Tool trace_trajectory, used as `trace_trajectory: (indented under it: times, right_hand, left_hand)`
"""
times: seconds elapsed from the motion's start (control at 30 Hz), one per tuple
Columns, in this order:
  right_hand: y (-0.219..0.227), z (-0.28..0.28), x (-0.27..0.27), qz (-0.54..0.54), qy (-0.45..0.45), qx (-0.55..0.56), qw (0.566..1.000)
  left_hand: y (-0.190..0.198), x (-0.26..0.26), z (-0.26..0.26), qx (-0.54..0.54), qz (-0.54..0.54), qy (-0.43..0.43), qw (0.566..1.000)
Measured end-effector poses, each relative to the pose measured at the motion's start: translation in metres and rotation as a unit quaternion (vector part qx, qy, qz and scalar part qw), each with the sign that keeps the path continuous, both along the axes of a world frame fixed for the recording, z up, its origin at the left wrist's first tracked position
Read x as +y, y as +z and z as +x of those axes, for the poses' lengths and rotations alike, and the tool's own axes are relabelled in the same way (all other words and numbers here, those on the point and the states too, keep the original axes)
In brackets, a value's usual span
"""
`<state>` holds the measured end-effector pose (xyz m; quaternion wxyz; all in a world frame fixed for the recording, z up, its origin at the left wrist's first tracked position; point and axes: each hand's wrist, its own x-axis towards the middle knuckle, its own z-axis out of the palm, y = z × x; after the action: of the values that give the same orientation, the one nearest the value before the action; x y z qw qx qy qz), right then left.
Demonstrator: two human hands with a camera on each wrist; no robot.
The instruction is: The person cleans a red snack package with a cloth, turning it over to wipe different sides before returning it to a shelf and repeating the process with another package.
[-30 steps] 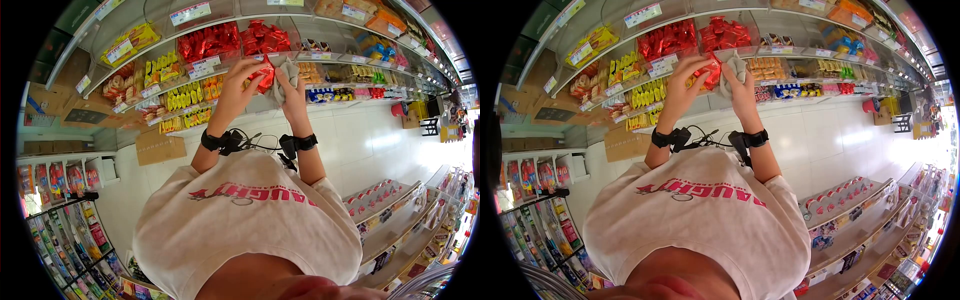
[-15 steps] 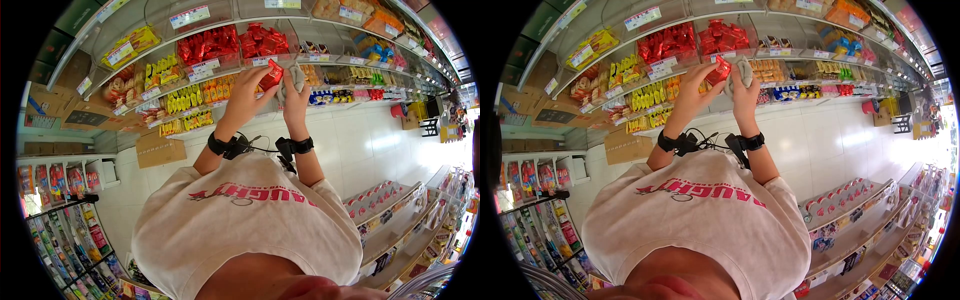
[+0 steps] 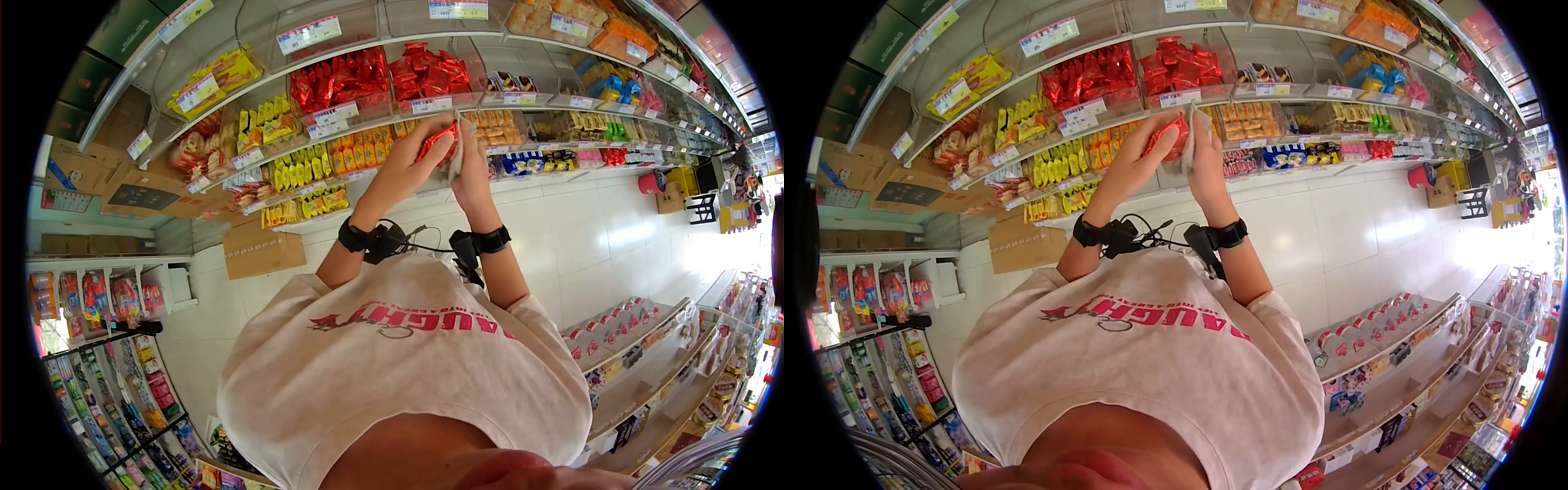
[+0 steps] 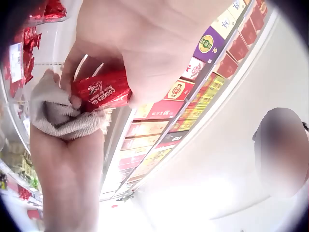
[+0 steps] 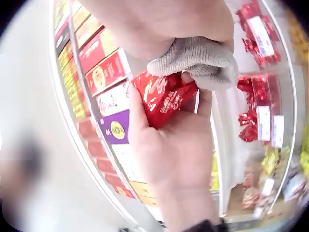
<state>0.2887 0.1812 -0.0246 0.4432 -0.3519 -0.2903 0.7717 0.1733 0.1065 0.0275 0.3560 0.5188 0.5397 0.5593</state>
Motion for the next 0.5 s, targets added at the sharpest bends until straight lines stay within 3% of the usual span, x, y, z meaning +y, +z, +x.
trace_trajectory:
  times: [0.13, 0.23, 0.27, 0.4, 0.5]
  right_hand:
    - [-0.002, 0.001, 0.004, -0.015, 0.028, 0.158, 0.987]
    - [0.016, 0.002, -0.009, 0.028, 0.104, 0.157, 0.982]
    - [0.035, -0.001, -0.02, -0.001, 0.06, 0.107, 0.992]
    - [0.021, -0.002, -0.015, -0.029, 0.066, 0.086, 0.994]
    - [0.007, 0.001, -0.006, 0.115, 0.043, 0.018, 0.992]
  left_hand:
    - [-0.009, 0.006, -0.007, -0.008, 0.032, 0.103, 0.994]
    - [-0.031, 0.015, -0.019, 0.135, 0.12, 0.175, 0.968]
    - [-0.033, 0.016, -0.022, 0.143, 0.122, 0.169, 0.968]
    - [-0.024, 0.011, -0.027, 0.137, 0.081, 0.109, 0.981]
    - [-0.006, 0.002, -0.022, 0.101, 0.051, 0.071, 0.991]
